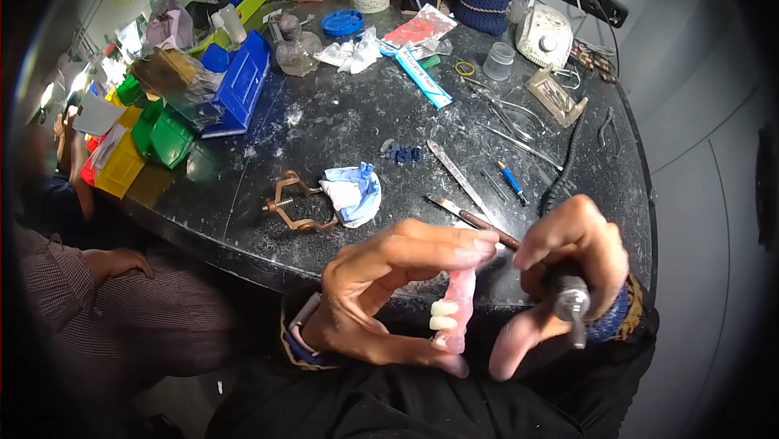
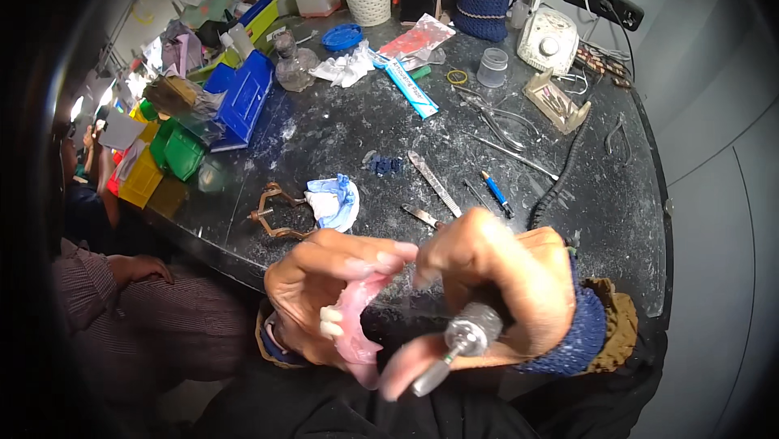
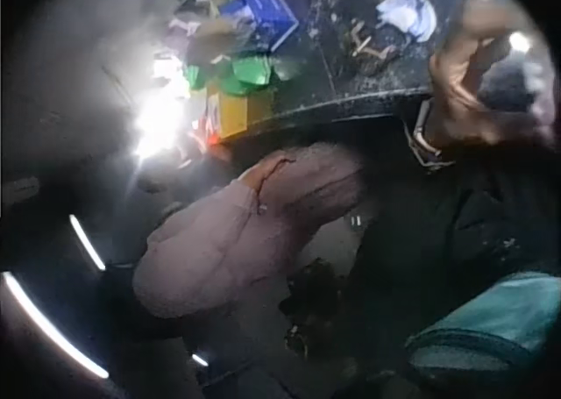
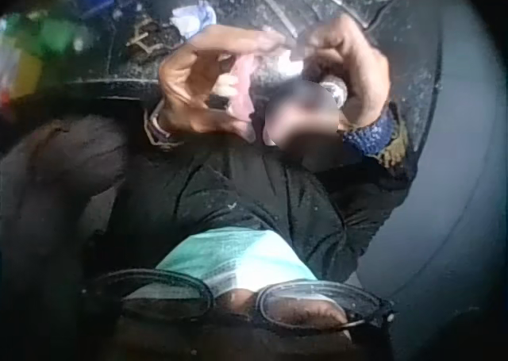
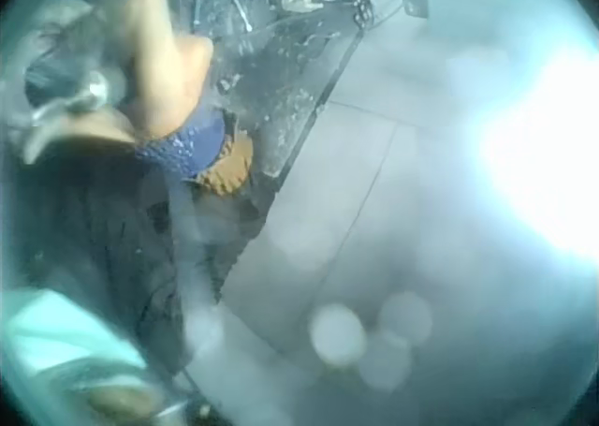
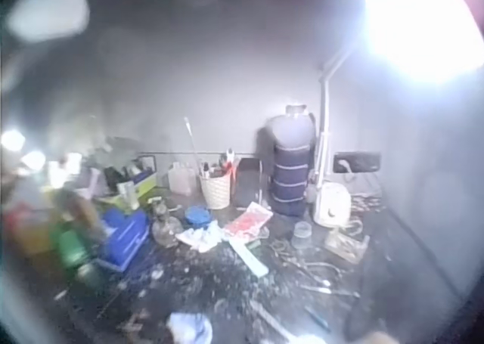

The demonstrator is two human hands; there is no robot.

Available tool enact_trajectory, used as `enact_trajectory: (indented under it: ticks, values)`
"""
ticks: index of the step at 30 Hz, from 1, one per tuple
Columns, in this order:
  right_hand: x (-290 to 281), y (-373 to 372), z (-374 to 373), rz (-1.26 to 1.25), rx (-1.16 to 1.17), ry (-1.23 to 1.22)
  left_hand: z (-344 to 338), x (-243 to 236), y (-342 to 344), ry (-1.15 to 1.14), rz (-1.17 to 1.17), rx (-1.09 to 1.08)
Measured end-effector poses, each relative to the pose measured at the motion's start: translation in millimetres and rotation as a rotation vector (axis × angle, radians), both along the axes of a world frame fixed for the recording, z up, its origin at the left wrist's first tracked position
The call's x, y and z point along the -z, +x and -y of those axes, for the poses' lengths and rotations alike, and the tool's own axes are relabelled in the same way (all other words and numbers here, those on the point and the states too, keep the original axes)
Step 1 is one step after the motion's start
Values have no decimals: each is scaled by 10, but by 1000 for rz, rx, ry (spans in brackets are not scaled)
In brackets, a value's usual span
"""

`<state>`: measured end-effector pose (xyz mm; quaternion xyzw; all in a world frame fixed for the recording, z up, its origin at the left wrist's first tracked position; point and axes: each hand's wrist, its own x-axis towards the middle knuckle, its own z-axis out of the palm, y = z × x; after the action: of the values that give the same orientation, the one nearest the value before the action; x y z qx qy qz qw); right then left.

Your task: The person separates a denture from its dental cast using a knife, then trims and grinds the denture edges using a rotary tool.

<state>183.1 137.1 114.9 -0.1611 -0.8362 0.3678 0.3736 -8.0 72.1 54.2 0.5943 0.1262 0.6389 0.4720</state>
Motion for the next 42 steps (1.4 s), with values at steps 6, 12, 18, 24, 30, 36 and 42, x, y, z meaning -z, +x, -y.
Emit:
enact_trajectory:
  ticks: [6,12,18,24,30,36,42]
  values:
    - [156,-97,-63,127,-159,181,-145,51,46,169,25,-106]
    - [253,-96,-89,121,-174,204,-139,69,37,157,9,-126]
    - [182,-49,-140,202,-209,327,-145,105,81,99,46,-106]
    - [166,-103,-161,165,-175,329,-141,68,18,136,-105,-206]
    - [67,-106,-207,154,-138,496,-115,18,-43,118,-158,-289]
    - [-1,-43,-254,279,32,675,-165,-35,-204,317,-413,-460]
    - [-8,-53,-244,282,22,663,-51,-103,-184,95,-323,-405]
